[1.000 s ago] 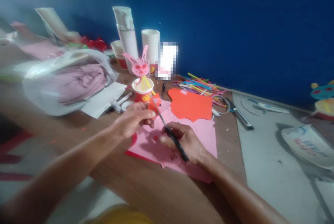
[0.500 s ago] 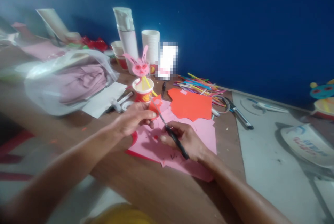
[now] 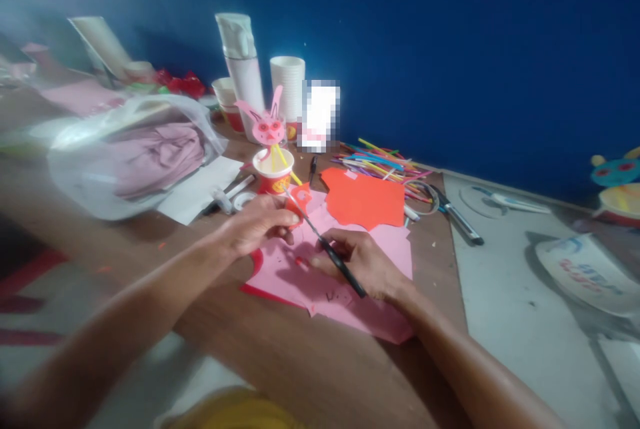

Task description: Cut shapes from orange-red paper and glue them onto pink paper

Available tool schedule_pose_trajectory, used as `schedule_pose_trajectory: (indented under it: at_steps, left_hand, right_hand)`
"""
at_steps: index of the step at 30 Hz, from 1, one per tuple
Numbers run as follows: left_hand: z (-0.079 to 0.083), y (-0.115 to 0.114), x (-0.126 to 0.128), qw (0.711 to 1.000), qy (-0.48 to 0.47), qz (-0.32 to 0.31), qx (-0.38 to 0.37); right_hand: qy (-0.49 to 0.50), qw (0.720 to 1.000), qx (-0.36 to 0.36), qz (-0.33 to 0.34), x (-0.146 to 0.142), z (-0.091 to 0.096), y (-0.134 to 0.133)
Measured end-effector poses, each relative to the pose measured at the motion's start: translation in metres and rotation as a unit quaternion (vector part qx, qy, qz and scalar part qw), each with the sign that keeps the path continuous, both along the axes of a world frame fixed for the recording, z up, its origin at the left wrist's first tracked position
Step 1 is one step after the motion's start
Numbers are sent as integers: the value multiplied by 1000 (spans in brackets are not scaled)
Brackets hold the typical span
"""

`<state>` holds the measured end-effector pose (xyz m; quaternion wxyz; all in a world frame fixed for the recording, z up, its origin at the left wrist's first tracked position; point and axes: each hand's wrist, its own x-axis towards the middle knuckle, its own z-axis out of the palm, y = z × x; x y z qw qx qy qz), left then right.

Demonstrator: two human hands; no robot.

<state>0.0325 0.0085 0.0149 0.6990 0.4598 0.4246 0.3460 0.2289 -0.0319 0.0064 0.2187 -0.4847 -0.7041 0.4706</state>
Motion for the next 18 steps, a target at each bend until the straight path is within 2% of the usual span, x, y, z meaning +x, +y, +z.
schedule_pose_trajectory:
  at_steps: [10,18]
  left_hand:
    - [-1,-5,4,997,-68,-34,-5]
    - [-2,-7,7,998,-25,25,47]
  right_hand:
    - [63,996,-32,-49,-2,-7,-2]
    - [81,995,-32,-39,-4,-6,-4]
